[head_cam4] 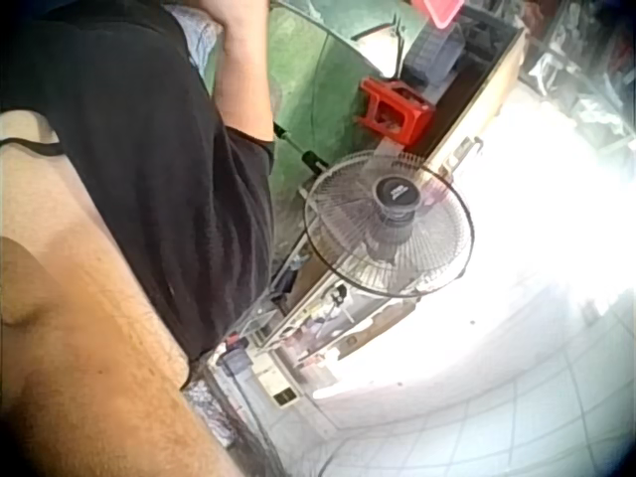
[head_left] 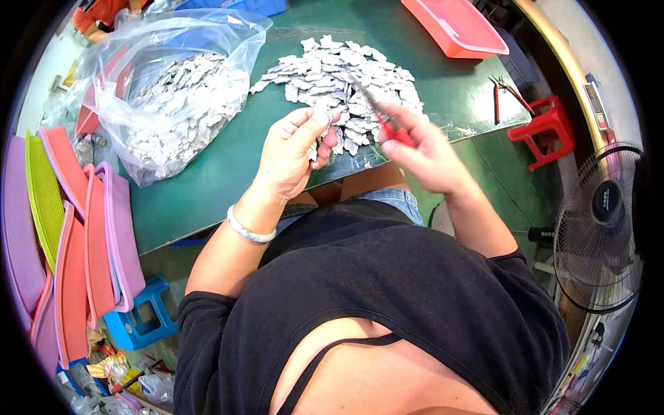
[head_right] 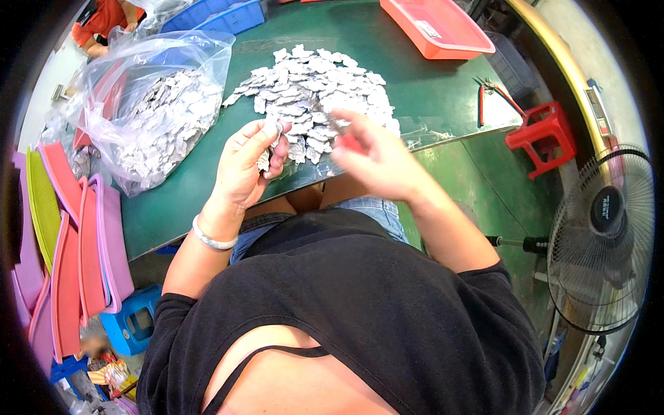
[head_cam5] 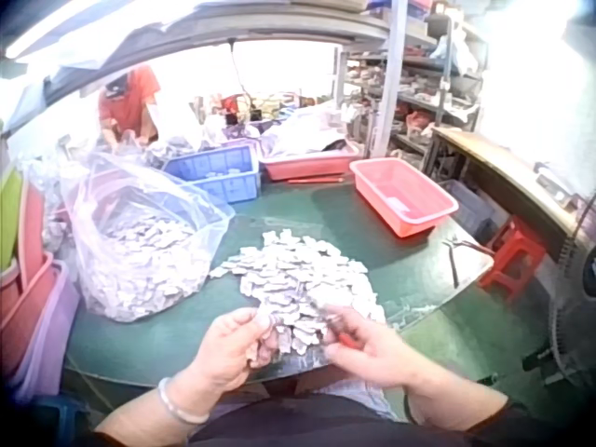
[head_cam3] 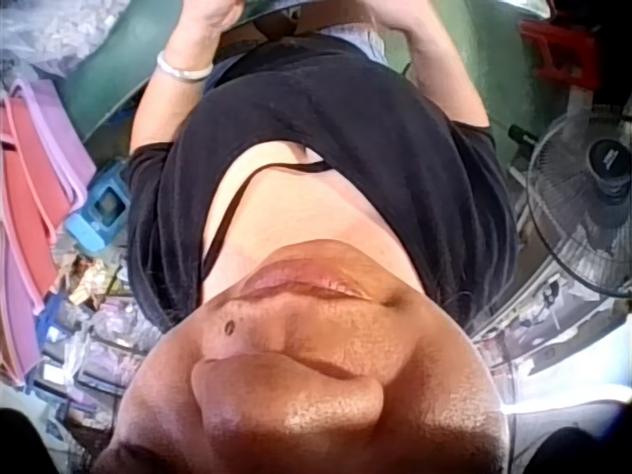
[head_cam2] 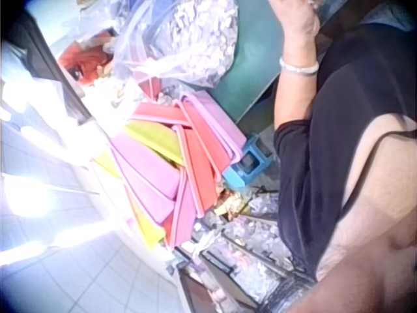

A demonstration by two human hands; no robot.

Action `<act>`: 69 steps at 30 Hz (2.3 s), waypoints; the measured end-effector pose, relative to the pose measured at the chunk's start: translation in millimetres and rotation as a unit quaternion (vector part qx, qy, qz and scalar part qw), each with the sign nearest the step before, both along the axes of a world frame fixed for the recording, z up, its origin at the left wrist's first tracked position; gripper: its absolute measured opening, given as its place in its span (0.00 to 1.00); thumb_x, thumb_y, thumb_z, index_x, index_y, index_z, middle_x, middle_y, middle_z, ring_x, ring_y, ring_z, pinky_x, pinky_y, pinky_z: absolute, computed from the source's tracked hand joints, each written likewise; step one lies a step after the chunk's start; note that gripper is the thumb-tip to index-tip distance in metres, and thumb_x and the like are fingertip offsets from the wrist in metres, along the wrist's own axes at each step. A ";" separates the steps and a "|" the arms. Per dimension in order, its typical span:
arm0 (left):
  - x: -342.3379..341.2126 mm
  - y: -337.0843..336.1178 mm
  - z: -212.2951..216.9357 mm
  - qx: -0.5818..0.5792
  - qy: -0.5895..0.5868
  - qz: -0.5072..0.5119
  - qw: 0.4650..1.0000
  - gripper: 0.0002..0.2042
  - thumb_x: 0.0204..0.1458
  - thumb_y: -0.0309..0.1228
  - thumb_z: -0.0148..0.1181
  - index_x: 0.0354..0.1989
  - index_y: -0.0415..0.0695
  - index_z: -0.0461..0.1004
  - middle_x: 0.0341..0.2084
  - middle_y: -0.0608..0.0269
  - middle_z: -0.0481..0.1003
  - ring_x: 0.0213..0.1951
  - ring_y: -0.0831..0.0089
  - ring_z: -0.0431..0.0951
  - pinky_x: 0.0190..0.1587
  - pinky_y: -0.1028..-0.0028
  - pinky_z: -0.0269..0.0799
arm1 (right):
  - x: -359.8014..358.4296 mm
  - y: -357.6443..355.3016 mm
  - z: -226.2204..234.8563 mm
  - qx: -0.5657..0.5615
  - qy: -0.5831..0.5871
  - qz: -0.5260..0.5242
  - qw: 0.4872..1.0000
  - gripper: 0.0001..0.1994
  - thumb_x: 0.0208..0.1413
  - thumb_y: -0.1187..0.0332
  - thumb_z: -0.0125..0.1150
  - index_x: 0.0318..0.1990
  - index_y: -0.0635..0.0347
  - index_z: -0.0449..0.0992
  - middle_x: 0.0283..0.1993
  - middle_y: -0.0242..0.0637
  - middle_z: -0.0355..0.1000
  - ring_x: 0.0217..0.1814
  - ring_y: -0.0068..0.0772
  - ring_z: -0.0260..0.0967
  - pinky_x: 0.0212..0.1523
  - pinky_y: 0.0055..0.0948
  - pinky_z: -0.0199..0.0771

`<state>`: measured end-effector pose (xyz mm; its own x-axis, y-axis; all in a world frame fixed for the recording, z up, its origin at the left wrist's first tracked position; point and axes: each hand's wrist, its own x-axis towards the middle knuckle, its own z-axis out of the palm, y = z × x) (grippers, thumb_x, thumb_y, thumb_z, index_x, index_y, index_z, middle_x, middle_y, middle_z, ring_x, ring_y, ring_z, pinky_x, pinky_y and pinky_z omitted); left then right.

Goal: The person repeatedly picks up small white irregular pieces from a pile on a green table, separates them by hand, and places them into a clear plastic bag. The person occasionally uses red-handled pliers to adjust or separate pieces. The task continues throughout the clip with the pile gradually decreasing.

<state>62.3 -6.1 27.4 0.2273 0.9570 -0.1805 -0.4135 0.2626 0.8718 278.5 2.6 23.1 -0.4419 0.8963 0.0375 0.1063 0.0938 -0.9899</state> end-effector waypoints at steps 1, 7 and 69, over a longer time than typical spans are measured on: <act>-1.6 -0.8 -0.8 0.000 -0.001 0.009 1.000 0.10 0.54 0.31 0.50 0.39 0.37 0.69 0.20 0.68 0.68 0.19 0.85 0.62 0.18 0.87 0.55 | 8.6 5.2 3.5 0.010 -0.008 -0.026 1.000 0.26 0.47 0.70 0.58 0.56 0.63 0.60 0.37 0.30 0.66 0.38 0.18 0.62 0.41 0.21 0.65; -3.6 2.1 -4.2 -0.019 -0.011 0.041 0.999 0.10 0.54 0.31 0.52 0.40 0.39 0.70 0.21 0.68 0.69 0.20 0.85 0.64 0.18 0.87 0.56 | 77.1 38.2 2.9 0.236 -0.373 -0.210 0.872 0.33 0.42 0.61 0.62 0.57 0.62 0.59 0.52 0.51 0.64 0.53 0.47 0.62 0.53 0.37 0.60; 16.0 40.8 -5.6 -0.061 0.055 0.018 0.997 0.06 0.49 0.30 0.57 0.33 0.44 0.69 0.21 0.69 0.67 0.21 0.82 0.64 0.18 0.84 0.57 | -28.3 83.1 3.3 0.122 -0.016 0.024 0.992 0.21 0.48 0.74 0.55 0.51 0.68 0.65 0.26 0.32 0.73 0.28 0.17 0.67 0.32 0.18 0.67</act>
